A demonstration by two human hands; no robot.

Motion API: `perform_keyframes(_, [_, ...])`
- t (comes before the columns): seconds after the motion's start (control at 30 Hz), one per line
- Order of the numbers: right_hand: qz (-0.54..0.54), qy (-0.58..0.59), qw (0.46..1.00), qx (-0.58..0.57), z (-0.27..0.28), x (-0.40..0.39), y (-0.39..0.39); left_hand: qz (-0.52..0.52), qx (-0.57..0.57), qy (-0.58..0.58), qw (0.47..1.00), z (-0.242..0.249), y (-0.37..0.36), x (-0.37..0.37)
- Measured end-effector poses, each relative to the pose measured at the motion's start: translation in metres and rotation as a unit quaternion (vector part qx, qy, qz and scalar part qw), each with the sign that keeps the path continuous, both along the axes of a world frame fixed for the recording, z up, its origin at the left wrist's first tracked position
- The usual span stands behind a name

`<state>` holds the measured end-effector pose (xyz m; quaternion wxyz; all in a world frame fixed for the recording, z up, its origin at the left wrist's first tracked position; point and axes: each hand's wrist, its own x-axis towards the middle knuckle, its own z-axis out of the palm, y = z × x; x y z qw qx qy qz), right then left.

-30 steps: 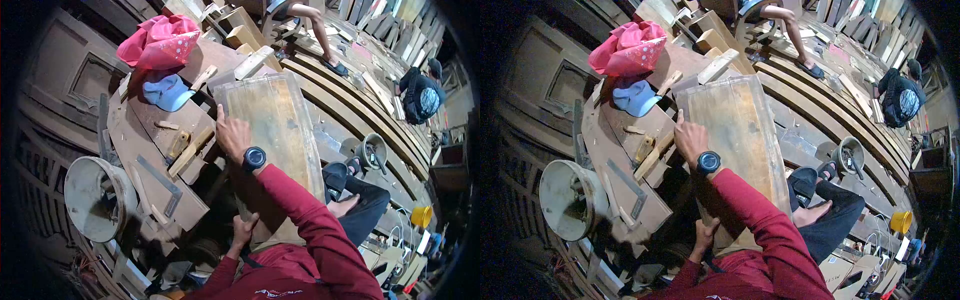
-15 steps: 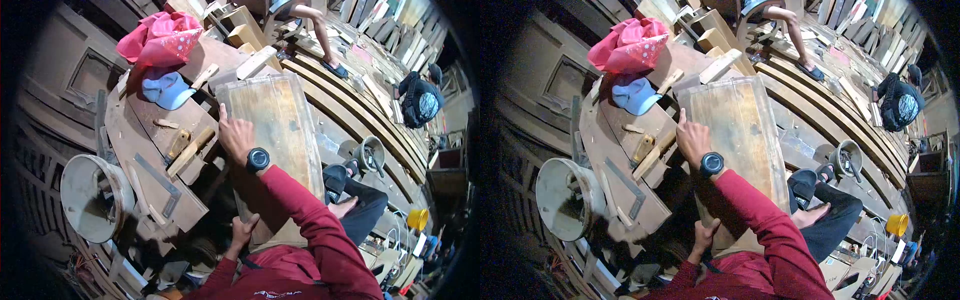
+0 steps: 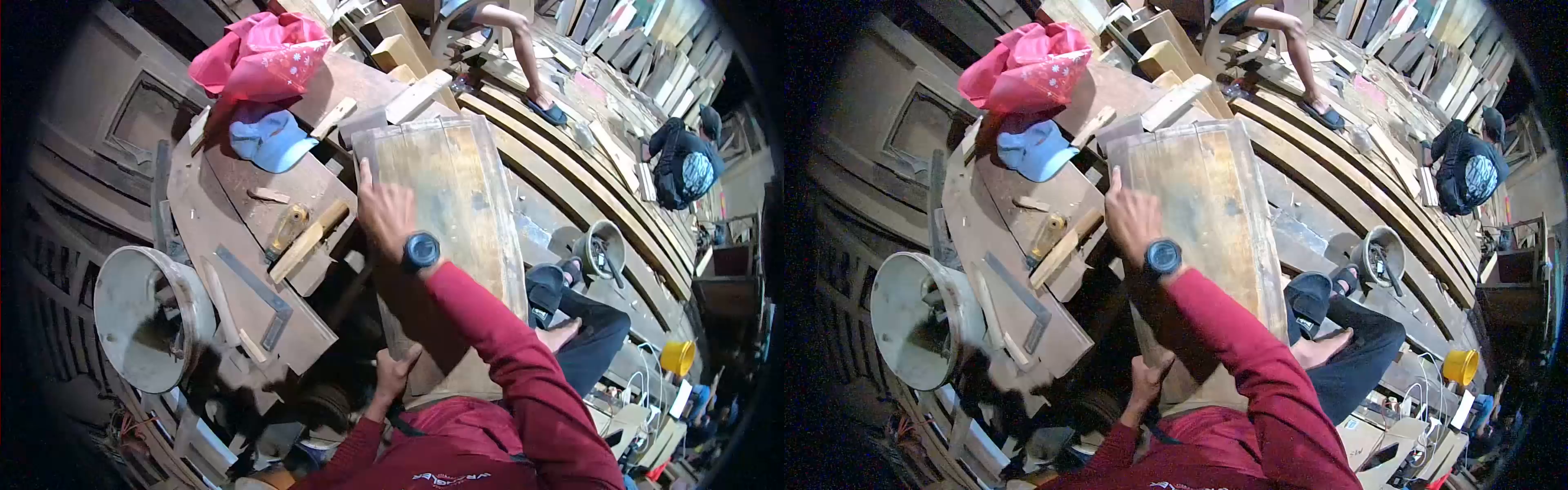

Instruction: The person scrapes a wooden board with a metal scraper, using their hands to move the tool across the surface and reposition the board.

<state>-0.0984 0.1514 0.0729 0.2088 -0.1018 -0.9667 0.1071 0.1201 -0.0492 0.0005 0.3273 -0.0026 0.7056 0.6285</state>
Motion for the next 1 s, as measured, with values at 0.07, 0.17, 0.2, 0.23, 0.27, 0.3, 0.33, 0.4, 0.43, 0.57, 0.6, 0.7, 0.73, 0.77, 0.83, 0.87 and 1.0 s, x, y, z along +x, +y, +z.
perform_keyframes(0.07, [-0.012,-0.034,0.999,-0.034,0.02,-0.014,0.007,-0.011,-0.016,0.034,0.999,0.001,0.001,-0.003])
perform_keyframes(0.17, [0.006,0.022,1.0,0.002,-0.02,0.017,0.006,-0.006,-0.028,0.012,1.0,-0.003,-0.003,0.002])
perform_keyframes(0.2, [0.013,-0.03,0.999,0.003,-0.011,0.049,-0.001,-0.001,-0.027,-0.005,1.0,-0.007,-0.004,0.002])
perform_keyframes(0.23, [0.023,-0.082,0.996,0.005,-0.003,0.076,-0.009,0.006,-0.025,-0.022,0.999,-0.012,-0.004,0.001])
perform_keyframes(0.27, [0.026,-0.107,0.994,0.009,0.001,0.1,-0.017,-0.037,-0.045,0.088,0.994,-0.017,-0.007,-0.001])
perform_keyframes(0.3, [0.029,-0.135,0.99,0.012,0.006,0.117,-0.023,-0.075,-0.094,0.039,0.992,-0.022,-0.014,-0.004])
perform_keyframes(0.33, [0.032,-0.151,0.988,0.006,0.012,0.123,-0.023,-0.029,-0.071,0.116,0.99,-0.027,-0.01,0.004])
perform_keyframes(0.4, [0.047,-0.109,0.993,-0.014,0.011,0.11,-0.018,-0.02,-0.066,0.176,0.982,-0.023,-0.007,0.008])
perform_keyframes(0.43, [0.05,-0.082,0.995,-0.023,0.013,0.093,-0.013,-0.051,-0.082,0.162,0.982,-0.027,-0.011,0.006])
perform_keyframes(0.57, [0.018,-0.048,0.998,-0.028,-0.008,0.033,-0.019,-0.083,-0.027,0.196,0.977,-0.022,-0.008,-0.005])
perform_keyframes(0.6, [0.012,-0.084,0.995,-0.044,-0.003,0.031,-0.022,-0.097,-0.035,0.249,0.963,-0.02,-0.007,-0.007])
perform_keyframes(0.7, [0.029,-0.049,0.997,-0.047,-0.005,0.06,-0.016,-0.087,-0.117,0.1,0.984,-0.016,-0.008,-0.004])
perform_keyframes(0.73, [0.01,-0.044,0.998,-0.043,-0.008,0.074,-0.023,-0.099,-0.115,0.133,0.979,-0.033,-0.015,-0.002])
perform_keyframes(0.77, [0.014,-0.081,0.996,-0.036,-0.01,0.092,-0.029,-0.11,-0.114,0.163,0.974,-0.064,-0.026,0.004])
perform_keyframes(0.83, [0.026,-0.155,0.987,-0.021,0.003,0.131,-0.035,-0.077,-0.077,0.17,0.979,-0.06,-0.025,0.009])
perform_keyframes(0.87, [0.027,-0.201,0.979,-0.017,-0.003,0.141,-0.038,-0.034,-0.038,0.152,0.987,-0.051,-0.017,0.01])
perform_keyframes(1.0, [0.022,-0.15,0.985,-0.078,0.017,0.104,-0.023,-0.108,-0.139,0.201,0.964,-0.025,-0.014,0.002])
